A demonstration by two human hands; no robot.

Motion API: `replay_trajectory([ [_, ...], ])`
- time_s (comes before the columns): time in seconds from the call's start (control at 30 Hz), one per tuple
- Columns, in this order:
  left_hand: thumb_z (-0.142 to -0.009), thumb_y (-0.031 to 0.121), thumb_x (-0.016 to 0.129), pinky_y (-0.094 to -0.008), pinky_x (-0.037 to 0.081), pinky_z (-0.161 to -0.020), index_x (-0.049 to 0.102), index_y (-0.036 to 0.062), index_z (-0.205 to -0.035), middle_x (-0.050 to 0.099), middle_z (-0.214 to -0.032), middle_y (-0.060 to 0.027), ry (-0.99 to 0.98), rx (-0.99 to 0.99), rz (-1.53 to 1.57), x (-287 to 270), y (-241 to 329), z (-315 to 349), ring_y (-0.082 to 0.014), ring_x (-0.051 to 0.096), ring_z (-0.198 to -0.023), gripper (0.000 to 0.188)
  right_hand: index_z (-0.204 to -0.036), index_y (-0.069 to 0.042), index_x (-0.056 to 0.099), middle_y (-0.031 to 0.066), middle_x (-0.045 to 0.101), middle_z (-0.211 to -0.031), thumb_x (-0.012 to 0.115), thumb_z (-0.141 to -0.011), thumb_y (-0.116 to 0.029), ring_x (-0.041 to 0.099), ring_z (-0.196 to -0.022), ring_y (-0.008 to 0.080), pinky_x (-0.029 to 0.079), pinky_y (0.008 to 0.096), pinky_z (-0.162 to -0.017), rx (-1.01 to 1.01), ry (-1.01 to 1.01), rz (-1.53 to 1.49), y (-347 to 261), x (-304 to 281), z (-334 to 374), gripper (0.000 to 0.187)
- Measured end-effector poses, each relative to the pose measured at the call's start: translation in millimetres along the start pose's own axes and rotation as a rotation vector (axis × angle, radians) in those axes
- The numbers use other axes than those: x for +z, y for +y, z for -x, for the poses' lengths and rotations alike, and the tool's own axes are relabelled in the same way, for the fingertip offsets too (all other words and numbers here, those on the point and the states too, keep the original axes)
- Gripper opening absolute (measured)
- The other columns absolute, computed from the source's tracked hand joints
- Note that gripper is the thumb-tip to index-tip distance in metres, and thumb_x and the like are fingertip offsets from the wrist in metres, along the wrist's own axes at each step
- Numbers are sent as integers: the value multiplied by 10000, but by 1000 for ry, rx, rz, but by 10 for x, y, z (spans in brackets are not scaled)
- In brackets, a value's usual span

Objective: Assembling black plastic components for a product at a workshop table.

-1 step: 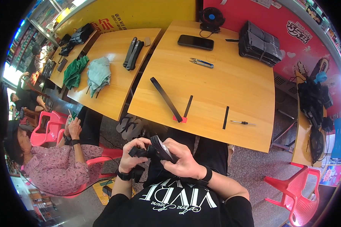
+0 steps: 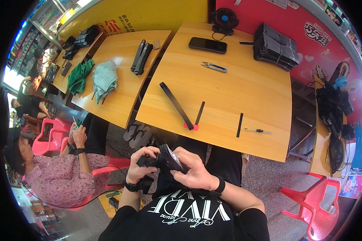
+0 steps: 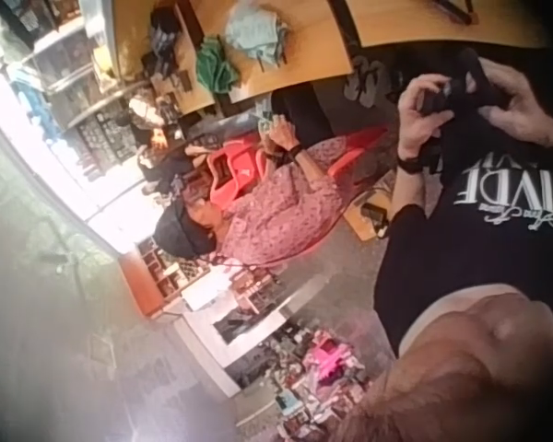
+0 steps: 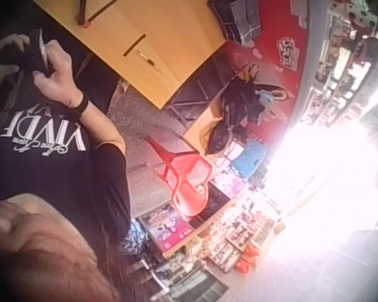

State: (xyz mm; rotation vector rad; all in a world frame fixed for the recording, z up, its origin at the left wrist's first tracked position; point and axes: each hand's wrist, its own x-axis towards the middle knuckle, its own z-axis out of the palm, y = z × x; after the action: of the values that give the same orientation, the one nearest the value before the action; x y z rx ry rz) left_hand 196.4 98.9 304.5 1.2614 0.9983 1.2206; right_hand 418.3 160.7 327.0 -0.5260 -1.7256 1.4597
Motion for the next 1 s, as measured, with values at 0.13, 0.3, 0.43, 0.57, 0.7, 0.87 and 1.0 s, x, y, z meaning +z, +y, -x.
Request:
replay_trajectory([
  [0.13, -663, 29, 813, -315, 470, -862, 595, 21, -1132, 648, -1114, -138, 18, -46, -30, 55, 91, -5, -208, 616, -1002, 517, -924, 6, 605, 117, 600, -908, 661, -640, 81, 598, -773, 233, 460, 302, -673, -14, -13, 8, -13, -3, -6, 299],
  [0.3, -642, 2, 807, -308, 487, -802, 616, 1, -1104, 661, -1045, -134, -68, 84, -261, 15, 87, -61, -231, 639, -934, 500, -929, 9, 611, 117, 602, -899, 660, -639, 84, 589, -756, 227, 454, 302, -651, -18, -36, 9, 7, 3, 3, 304],
  [0.43, -639, -20, 792, -314, 493, -755, 643, -7, -1001, 663, -976, -134, -57, 124, -290, 14, 36, -52, -246, 648, -870, 392, -917, 29, 575, 107, 540, -835, 654, -672, 78, 521, -689, 216, 411, 309, -610, -61, -25, -21, 2, 9, -3, 262],
  [0.57, -639, -16, 792, -316, 491, -743, 641, -6, -983, 653, -946, -119, -47, 135, -298, 18, 22, -41, -233, 643, -850, 376, -923, 31, 581, 106, 542, -833, 651, -671, 79, 526, -698, 219, 414, 308, -621, -45, -47, -27, -7, 10, -1, 266],
  [0.7, -635, -5, 804, -308, 485, -731, 650, 7, -975, 635, -917, -104, -104, 125, -321, 35, 52, -65, -223, 633, -829, 374, -934, 33, 586, 105, 541, -832, 648, -672, 80, 531, -705, 223, 418, 311, -624, -61, -74, -51, 11, 13, 3, 273],
  [0.87, -624, 9, 823, -302, 483, -741, 643, 12, -1006, 630, -922, -93, -150, 121, -370, 31, 63, -74, -216, 628, -841, 422, -934, 33, 587, 101, 540, -832, 669, -677, 66, 532, -705, 216, 419, 306, -615, -52, -60, -45, 31, 6, 11, 271],
  [1.0, -621, 32, 839, -307, 493, -778, 621, 26, -1066, 641, -948, -87, -148, -92, -220, 85, 69, -87, -210, 642, -873, 496, -914, 27, 583, 80, 519, -807, 735, -688, 9, 511, -680, 183, 411, 289, -586, -6, 29, 10, 36, 5, 5, 273],
])
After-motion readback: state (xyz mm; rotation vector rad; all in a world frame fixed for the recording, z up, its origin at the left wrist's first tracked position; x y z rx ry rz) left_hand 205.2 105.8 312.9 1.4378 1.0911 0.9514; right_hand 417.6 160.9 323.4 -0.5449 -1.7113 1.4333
